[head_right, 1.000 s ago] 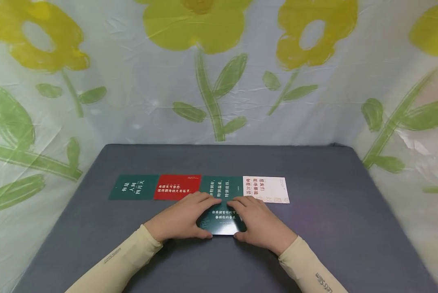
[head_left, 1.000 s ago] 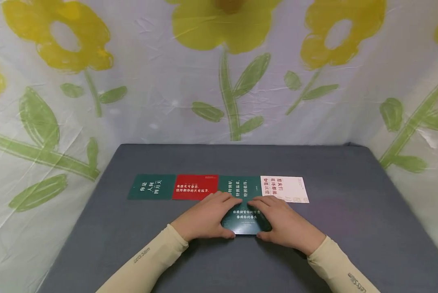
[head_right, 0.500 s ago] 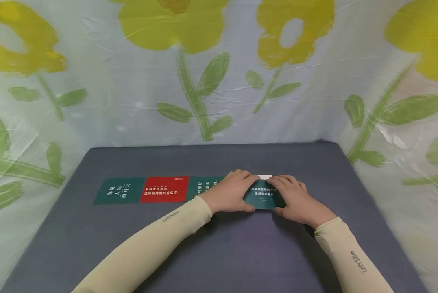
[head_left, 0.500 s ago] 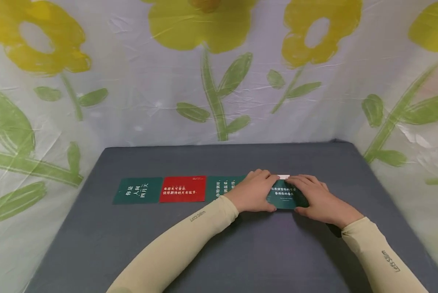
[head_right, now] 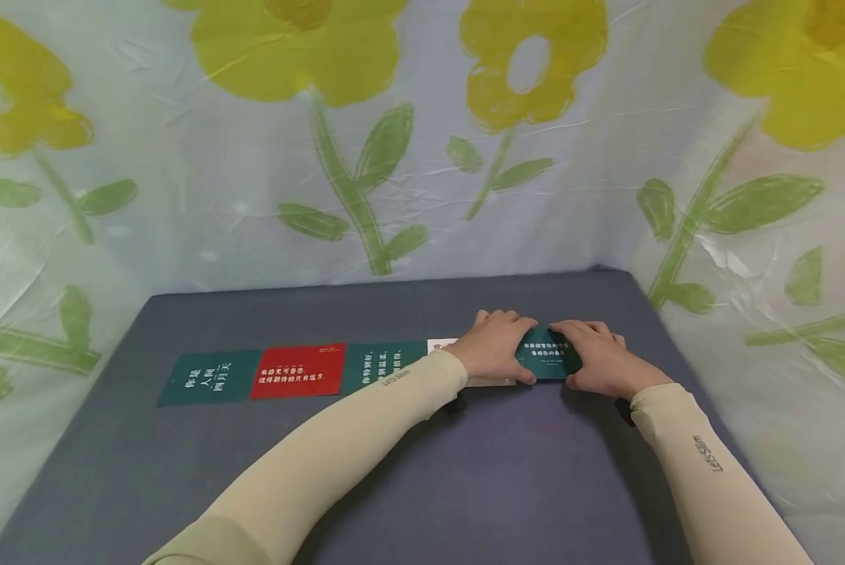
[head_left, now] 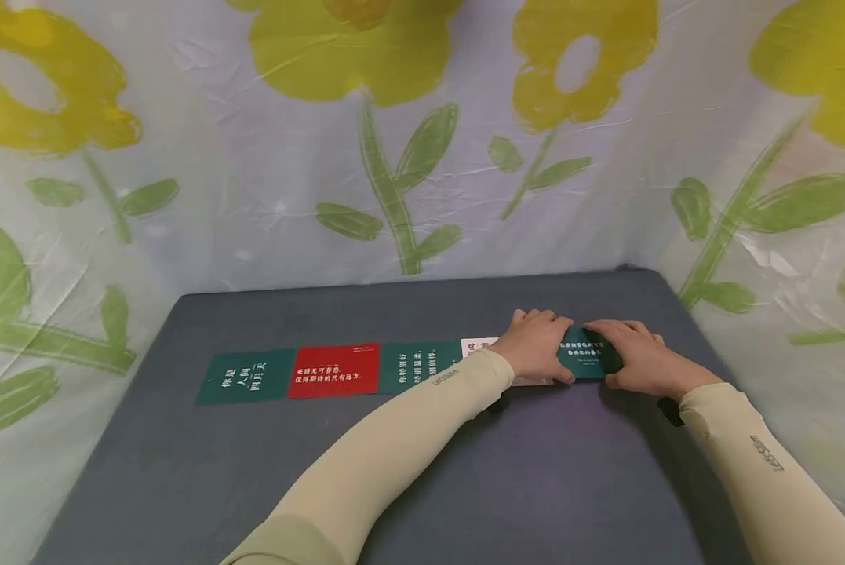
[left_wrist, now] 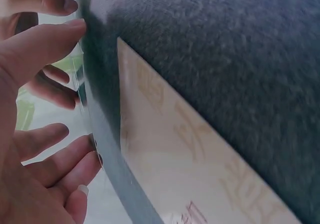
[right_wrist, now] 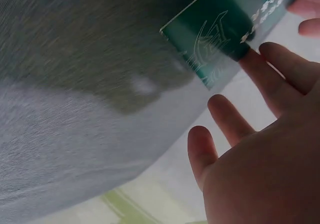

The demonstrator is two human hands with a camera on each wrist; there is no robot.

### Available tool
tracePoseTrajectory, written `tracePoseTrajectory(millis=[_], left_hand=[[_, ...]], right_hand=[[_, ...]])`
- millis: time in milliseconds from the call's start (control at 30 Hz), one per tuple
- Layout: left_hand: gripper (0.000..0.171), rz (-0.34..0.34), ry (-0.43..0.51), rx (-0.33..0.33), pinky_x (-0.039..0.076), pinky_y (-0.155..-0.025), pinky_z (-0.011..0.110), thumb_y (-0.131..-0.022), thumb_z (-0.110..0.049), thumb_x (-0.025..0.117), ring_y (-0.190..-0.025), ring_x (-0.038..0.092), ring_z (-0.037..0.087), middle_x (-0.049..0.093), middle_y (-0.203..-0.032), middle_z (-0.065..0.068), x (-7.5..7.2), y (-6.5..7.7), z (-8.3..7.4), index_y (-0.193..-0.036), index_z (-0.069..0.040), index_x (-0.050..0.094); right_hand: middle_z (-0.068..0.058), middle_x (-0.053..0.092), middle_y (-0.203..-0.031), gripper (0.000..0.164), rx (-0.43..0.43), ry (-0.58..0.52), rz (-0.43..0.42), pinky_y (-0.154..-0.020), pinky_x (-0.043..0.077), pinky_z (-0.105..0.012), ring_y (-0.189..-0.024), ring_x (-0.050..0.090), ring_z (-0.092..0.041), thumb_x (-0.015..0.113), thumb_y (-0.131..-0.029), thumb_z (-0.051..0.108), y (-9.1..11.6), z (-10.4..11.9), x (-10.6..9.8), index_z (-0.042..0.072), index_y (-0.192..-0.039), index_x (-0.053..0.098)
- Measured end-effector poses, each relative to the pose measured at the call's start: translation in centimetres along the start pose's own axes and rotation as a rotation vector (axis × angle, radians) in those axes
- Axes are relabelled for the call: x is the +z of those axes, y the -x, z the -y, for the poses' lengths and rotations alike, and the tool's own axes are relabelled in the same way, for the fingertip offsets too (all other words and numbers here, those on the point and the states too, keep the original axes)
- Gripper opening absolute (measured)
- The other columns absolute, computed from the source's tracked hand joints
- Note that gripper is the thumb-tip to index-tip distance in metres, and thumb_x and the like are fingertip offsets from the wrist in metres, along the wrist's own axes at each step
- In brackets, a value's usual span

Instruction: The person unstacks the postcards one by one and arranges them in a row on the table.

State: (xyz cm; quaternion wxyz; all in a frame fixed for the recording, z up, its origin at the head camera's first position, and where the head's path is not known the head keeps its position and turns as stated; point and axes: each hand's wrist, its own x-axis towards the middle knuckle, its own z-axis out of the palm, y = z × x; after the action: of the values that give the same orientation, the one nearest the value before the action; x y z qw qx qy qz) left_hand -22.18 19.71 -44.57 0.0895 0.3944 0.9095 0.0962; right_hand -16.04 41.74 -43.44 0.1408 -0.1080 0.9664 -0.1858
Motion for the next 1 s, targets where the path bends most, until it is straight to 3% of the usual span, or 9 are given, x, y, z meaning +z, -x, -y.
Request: tracePoseTrajectory(millis=[167, 467, 867, 1000], left_hand=[[0.091, 0.023, -0.011, -0.006, 0.040, -0.103, 0.035, -0.090, -0.066, 0.079, -0.135, 0.057, 0.016, 0.059, -0.154, -0.003, 0.6, 0.0, 0.2, -0.163, -0.022, 0.048], [0.095, 0.000, 0.019, -0.040, 0.037, -0.103, 0.036, -0.087, -0.071, 0.079, -0.140, 0.054, 0.014, 0.056, -0.157, -0.006, 1.5, -0.3, 1.1, -0.164, -0.024, 0.047], [0.095, 0.007, 0.042, -0.060, 0.035, -0.102, 0.037, -0.087, -0.070, 0.079, -0.140, 0.055, 0.014, 0.055, -0.161, -0.007, 1.5, -0.5, 0.5, -0.165, -0.026, 0.046], [0.097, -0.016, 0.076, -0.041, 0.035, -0.101, 0.037, -0.088, -0.072, 0.078, -0.142, 0.055, 0.015, 0.054, -0.162, -0.006, 1.2, 0.4, 0.3, -0.165, -0.023, 0.044]], right_hand=[[-0.027, 0.038, -0.168, 0.091, -0.005, -0.026, 0.032, -0.105, 0.026, -0.084, -0.149, 0.028, -0.061, 0.083, -0.085, 0.009, -0.5, -0.4, 0.4, 0.006, -0.164, 0.040], [-0.028, 0.039, -0.168, 0.093, -0.005, -0.005, 0.031, -0.101, 0.030, -0.081, -0.145, 0.032, -0.060, 0.084, -0.082, 0.011, -1.2, -0.3, 0.1, 0.007, -0.164, 0.041], [-0.027, 0.036, -0.169, 0.098, 0.010, 0.016, 0.035, -0.101, 0.028, -0.079, -0.146, 0.030, -0.059, 0.086, -0.081, 0.015, -0.8, -0.5, -0.2, 0.008, -0.166, 0.038], [-0.027, 0.032, -0.171, 0.099, 0.025, 0.040, 0.019, -0.101, 0.028, -0.081, -0.147, 0.027, -0.060, 0.086, -0.084, 0.021, -0.3, -0.6, 0.0, 0.008, -0.167, 0.035]])
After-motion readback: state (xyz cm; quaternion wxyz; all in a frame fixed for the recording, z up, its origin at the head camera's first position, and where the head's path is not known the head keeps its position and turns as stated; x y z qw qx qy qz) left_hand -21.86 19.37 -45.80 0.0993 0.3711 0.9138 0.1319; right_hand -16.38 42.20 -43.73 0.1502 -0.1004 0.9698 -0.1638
